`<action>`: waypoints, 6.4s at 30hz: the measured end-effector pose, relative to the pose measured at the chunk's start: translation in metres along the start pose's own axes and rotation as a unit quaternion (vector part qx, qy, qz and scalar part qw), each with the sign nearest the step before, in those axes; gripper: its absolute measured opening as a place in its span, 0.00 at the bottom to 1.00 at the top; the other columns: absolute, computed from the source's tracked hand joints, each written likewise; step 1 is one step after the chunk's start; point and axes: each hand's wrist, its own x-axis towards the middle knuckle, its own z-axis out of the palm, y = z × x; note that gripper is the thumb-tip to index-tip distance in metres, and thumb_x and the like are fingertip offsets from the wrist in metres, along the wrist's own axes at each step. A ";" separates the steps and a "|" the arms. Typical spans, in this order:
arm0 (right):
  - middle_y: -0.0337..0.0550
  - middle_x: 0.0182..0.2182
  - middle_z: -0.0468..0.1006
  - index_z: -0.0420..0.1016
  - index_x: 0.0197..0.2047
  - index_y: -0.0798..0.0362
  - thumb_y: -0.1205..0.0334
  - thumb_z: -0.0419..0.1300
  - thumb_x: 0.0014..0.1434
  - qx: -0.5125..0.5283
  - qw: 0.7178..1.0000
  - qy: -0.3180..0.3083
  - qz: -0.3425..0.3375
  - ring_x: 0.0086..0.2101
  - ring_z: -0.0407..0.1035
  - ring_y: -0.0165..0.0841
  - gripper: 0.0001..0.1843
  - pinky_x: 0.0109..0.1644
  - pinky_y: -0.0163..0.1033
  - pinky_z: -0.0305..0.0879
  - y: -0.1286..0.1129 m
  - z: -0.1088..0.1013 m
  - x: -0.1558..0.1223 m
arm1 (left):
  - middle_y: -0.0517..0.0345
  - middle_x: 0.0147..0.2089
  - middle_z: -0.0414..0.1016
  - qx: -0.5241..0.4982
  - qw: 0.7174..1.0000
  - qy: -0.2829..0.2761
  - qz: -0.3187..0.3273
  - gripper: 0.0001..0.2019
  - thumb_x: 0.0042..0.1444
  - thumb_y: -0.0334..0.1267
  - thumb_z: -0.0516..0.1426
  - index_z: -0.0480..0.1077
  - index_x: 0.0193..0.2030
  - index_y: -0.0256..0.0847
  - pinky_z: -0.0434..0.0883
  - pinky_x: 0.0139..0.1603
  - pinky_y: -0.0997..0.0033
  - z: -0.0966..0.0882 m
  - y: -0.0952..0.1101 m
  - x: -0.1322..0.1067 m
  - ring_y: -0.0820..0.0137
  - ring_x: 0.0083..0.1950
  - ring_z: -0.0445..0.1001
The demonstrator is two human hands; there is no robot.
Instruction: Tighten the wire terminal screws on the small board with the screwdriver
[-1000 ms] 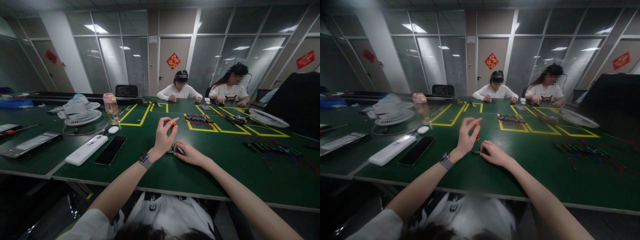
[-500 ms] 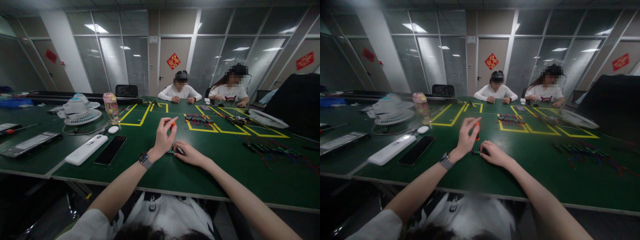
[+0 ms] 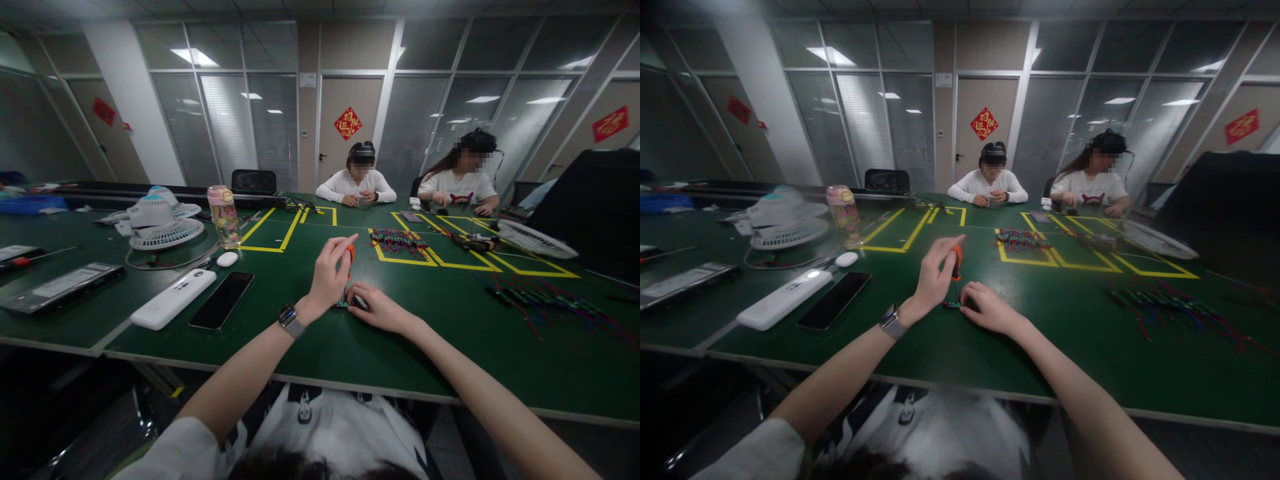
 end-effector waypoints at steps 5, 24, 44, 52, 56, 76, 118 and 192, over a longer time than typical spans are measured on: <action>0.45 0.39 0.72 0.68 0.37 0.52 0.69 0.59 0.59 0.000 1.000 0.000 0.003 0.40 0.67 0.37 0.04 0.48 0.43 0.66 0.000 0.000 0.000 | 0.54 0.43 0.72 0.005 1.000 0.018 -0.003 0.12 0.64 0.34 0.53 0.71 0.53 0.40 0.69 0.50 0.69 0.001 0.000 0.001 0.69 0.45 0.72; 0.46 0.40 0.72 0.68 0.37 0.53 0.69 0.59 0.59 0.000 1.000 -0.002 0.006 0.41 0.67 0.38 0.04 0.48 0.44 0.65 0.002 0.001 0.000 | 0.54 0.41 0.73 0.014 1.000 0.026 -0.007 0.11 0.63 0.36 0.56 0.73 0.51 0.41 0.70 0.49 0.67 0.002 -0.002 0.000 0.68 0.44 0.71; 0.45 0.39 0.72 0.68 0.37 0.53 0.69 0.59 0.59 -0.004 1.000 -0.002 0.004 0.41 0.67 0.38 0.04 0.48 0.44 0.66 0.001 0.001 0.000 | 0.50 0.49 0.68 0.014 1.000 0.009 -0.003 0.15 0.67 0.36 0.49 0.70 0.56 0.41 0.68 0.54 0.66 0.002 -0.002 0.000 0.67 0.51 0.70; 0.45 0.39 0.72 0.69 0.37 0.53 0.69 0.59 0.59 -0.002 1.000 0.003 0.004 0.40 0.67 0.37 0.03 0.47 0.42 0.65 0.001 0.001 -0.001 | 0.55 0.42 0.69 0.016 1.000 0.023 -0.006 0.13 0.62 0.36 0.56 0.70 0.54 0.42 0.69 0.48 0.69 0.003 -0.004 0.000 0.70 0.44 0.70; 0.45 0.39 0.72 0.69 0.37 0.52 0.69 0.59 0.59 0.001 1.000 0.003 0.001 0.40 0.67 0.37 0.04 0.46 0.42 0.66 0.002 0.001 -0.001 | 0.55 0.41 0.64 0.036 0.999 0.040 -0.006 0.11 0.63 0.38 0.54 0.74 0.49 0.41 0.69 0.47 0.70 0.001 0.000 -0.001 0.70 0.43 0.68; 0.45 0.39 0.72 0.69 0.37 0.53 0.70 0.59 0.58 -0.001 1.000 0.004 0.001 0.40 0.67 0.37 0.04 0.47 0.43 0.65 0.001 0.001 0.000 | 0.54 0.44 0.72 0.012 1.000 0.000 0.005 0.14 0.64 0.35 0.53 0.70 0.55 0.41 0.68 0.49 0.68 0.002 -0.002 -0.001 0.69 0.45 0.71; 0.45 0.40 0.72 0.68 0.37 0.52 0.70 0.59 0.58 0.007 1.000 0.003 0.003 0.41 0.67 0.38 0.04 0.48 0.44 0.66 0.000 0.000 0.000 | 0.55 0.40 0.71 0.033 0.999 0.023 0.001 0.14 0.63 0.36 0.54 0.72 0.54 0.43 0.69 0.47 0.68 0.001 -0.001 0.000 0.69 0.42 0.70; 0.45 0.39 0.72 0.69 0.37 0.53 0.70 0.59 0.58 0.003 1.000 0.001 0.005 0.40 0.67 0.37 0.04 0.47 0.43 0.66 0.001 0.001 0.000 | 0.54 0.41 0.69 0.027 1.000 -0.011 -0.007 0.15 0.65 0.42 0.51 0.71 0.54 0.43 0.67 0.48 0.67 0.000 -0.001 -0.001 0.67 0.44 0.68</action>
